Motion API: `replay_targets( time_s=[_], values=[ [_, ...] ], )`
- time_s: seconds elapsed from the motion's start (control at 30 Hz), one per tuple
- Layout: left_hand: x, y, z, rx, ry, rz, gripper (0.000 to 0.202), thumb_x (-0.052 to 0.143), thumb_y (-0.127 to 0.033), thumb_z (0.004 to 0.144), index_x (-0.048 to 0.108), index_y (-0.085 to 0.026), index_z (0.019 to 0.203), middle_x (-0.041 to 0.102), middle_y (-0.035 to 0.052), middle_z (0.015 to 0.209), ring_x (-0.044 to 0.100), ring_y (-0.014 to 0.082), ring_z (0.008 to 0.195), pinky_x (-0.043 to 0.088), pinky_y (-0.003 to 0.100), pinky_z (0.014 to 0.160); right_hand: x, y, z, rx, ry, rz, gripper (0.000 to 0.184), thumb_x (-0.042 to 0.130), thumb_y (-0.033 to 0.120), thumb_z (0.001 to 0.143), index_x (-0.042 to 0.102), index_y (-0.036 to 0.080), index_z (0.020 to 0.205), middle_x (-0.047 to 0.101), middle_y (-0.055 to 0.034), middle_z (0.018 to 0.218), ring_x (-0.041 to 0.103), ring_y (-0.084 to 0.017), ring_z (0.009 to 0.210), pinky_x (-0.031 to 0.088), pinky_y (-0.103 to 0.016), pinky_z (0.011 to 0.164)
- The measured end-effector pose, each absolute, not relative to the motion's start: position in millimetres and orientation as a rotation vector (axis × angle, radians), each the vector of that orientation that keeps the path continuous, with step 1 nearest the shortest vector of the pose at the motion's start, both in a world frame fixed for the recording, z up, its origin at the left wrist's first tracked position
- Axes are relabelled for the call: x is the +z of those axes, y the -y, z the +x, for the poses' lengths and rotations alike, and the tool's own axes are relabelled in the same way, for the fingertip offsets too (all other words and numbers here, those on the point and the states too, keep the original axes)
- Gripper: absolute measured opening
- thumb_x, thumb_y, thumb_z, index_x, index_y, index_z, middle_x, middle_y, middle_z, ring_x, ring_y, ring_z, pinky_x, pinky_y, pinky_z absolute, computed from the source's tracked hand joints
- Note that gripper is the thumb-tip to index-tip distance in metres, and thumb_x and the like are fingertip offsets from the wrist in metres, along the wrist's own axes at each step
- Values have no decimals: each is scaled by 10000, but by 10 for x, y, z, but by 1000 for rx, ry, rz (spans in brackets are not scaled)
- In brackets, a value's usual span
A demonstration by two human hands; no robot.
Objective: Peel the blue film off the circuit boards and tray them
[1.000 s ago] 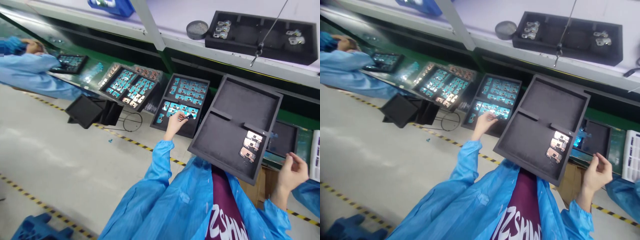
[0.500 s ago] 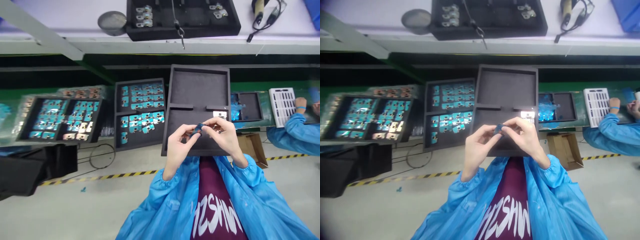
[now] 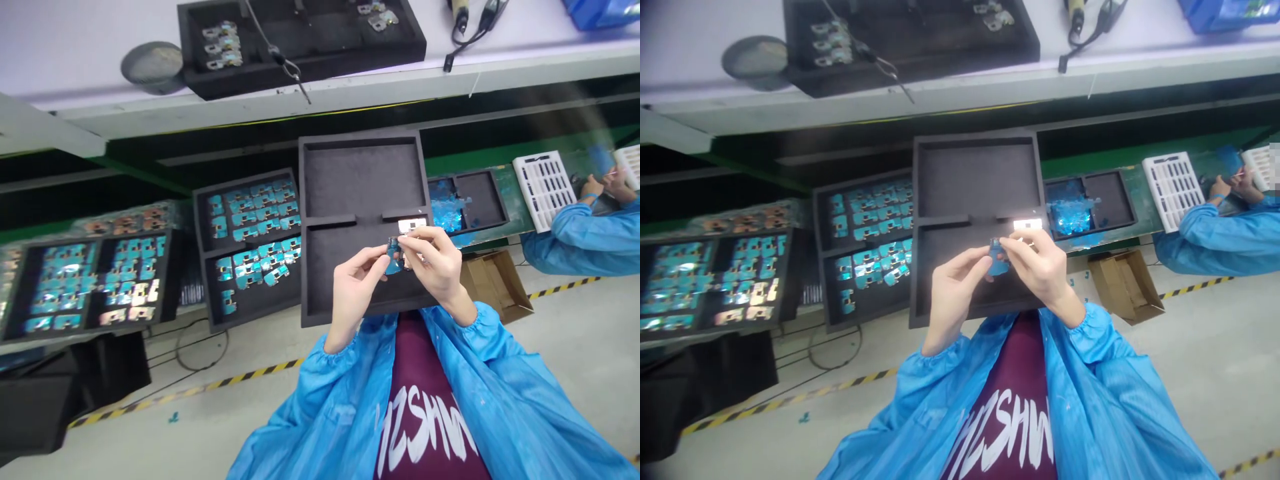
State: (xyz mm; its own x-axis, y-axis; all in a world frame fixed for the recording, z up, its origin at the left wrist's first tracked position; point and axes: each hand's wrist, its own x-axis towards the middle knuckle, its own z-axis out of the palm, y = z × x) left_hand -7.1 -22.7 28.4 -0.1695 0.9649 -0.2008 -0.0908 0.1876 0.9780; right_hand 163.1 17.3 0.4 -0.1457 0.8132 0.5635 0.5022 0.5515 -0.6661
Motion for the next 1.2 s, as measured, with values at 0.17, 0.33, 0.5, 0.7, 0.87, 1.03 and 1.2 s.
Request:
replay_targets(
  time_s=[0.17,0.33,0.5,0.7,0.87,1.03,1.2],
  values=[
    [161,144,-72,1134,-1162,609,402,961,-468,787,867,-209,1081,845,93,1081,716,168,783,577,262,596,-82,-211,1869,348,1978,-933,242,762,215,1036,808,348,1233,796,-49,1127,785,-226,997,688,-370,920],
    [43,74,-95,1073,-1092,459,422,940,-494,819,818,-208,1105,822,92,1082,705,147,775,532,221,563,-93,-102,2025,342,2069,-744,299,752,187,1030,774,356,1275,823,-15,1161,800,-216,1009,709,-374,910],
    [-11,71,-145,1271,-1336,610,364,895,-450,852,791,-211,1105,819,64,1018,758,176,835,572,258,671,-110,136,2193,406,1870,-785,166,680,188,1031,736,306,1134,811,-25,1010,797,-210,905,699,-381,795],
    [0,208,-70,757,-1315,1531,145,721,-284,1015,858,-243,1044,804,48,996,760,206,896,592,323,812,-992,-423,2903,738,1169,-1650,175,643,366,1034,671,211,1112,766,-54,965,739,-193,814,604,-289,655],
    [-141,325,142,723,-1380,1954,181,644,-256,1079,822,-250,1109,793,62,1022,714,253,974,606,386,875,-1898,-1121,3329,997,1069,-2178,257,622,272,998,727,113,1170,817,-86,982,751,-177,861,594,-250,784],
    [-117,398,146,745,-1377,2168,171,640,-241,1088,775,-262,1190,786,83,1159,722,259,1019,626,371,852,-2354,-1630,3348,1049,1142,-2356,221,680,335,1061,750,136,1126,804,-62,1032,757,-180,944,606,-339,931],
    [-32,387,97,675,-1368,2291,199,579,-197,1110,751,-241,1200,761,72,1077,726,233,975,609,331,837,-2535,-1936,3146,1009,1201,-2507,344,701,464,1075,719,161,1238,736,-102,1291,718,-250,1171,587,-492,1068]
  ],
)
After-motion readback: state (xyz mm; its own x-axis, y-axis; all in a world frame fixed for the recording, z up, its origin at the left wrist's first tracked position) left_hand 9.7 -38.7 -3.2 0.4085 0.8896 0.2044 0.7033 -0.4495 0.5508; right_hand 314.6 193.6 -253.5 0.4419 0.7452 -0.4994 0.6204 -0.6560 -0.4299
